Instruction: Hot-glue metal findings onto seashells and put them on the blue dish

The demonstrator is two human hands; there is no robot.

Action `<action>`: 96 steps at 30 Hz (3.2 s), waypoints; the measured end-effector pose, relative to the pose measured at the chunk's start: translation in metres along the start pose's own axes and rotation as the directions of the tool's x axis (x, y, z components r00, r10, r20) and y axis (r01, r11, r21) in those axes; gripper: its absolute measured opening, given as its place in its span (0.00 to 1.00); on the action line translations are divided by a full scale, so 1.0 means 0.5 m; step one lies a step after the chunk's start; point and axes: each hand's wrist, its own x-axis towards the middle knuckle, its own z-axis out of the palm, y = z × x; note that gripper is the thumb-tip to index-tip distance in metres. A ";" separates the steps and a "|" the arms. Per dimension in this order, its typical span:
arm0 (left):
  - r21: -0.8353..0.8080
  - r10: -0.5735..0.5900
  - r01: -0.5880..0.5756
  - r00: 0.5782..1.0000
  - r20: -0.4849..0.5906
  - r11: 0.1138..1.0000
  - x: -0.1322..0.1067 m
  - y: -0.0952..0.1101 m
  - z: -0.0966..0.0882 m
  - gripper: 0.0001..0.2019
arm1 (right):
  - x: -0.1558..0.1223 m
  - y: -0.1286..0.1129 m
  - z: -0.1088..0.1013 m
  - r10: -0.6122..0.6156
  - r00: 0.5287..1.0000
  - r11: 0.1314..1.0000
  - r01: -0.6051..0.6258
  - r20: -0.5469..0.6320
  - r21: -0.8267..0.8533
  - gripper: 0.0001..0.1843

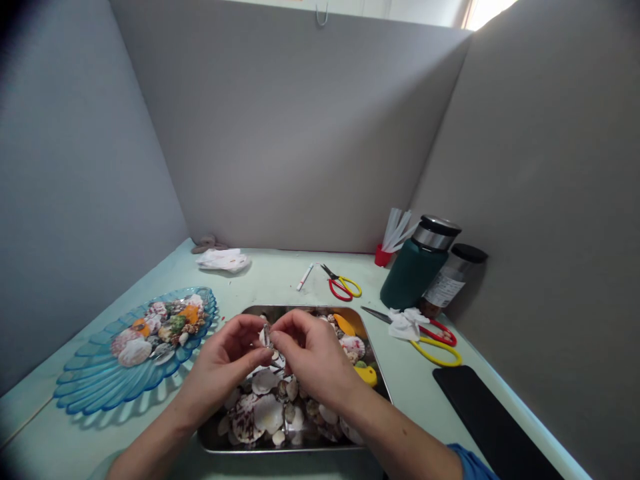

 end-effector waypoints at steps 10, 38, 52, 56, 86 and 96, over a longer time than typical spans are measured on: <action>0.021 0.042 -0.042 0.998 0.040 0.999 0.000 -0.007 0.000 0.13 | 0.003 0.000 -0.001 0.018 1.000 0.994 -0.018 0.002 -0.108 0.07; -0.120 -0.067 0.069 0.997 0.026 0.990 0.003 0.011 -0.001 0.09 | 0.006 -0.003 0.000 0.117 0.992 0.985 -0.121 0.040 0.124 0.07; -0.137 -0.079 0.087 0.995 0.060 0.987 0.002 0.012 -0.004 0.09 | -0.003 0.007 0.001 -0.010 0.999 0.997 0.008 -0.031 -0.079 0.05; -0.130 -0.078 0.086 0.995 0.066 0.988 0.001 0.012 -0.004 0.09 | -0.004 0.009 0.002 -0.013 0.999 0.993 0.008 -0.043 -0.114 0.05; -0.185 -0.111 0.117 0.993 0.040 0.976 0.008 0.001 -0.013 0.10 | -0.009 -0.005 -0.003 -0.104 0.994 0.964 0.091 -0.037 -0.249 0.10; -0.317 -0.083 0.108 0.992 0.093 0.942 0.006 0.000 -0.016 0.09 | -0.013 -0.018 -0.005 -0.197 0.980 0.944 0.179 -0.037 -0.276 0.15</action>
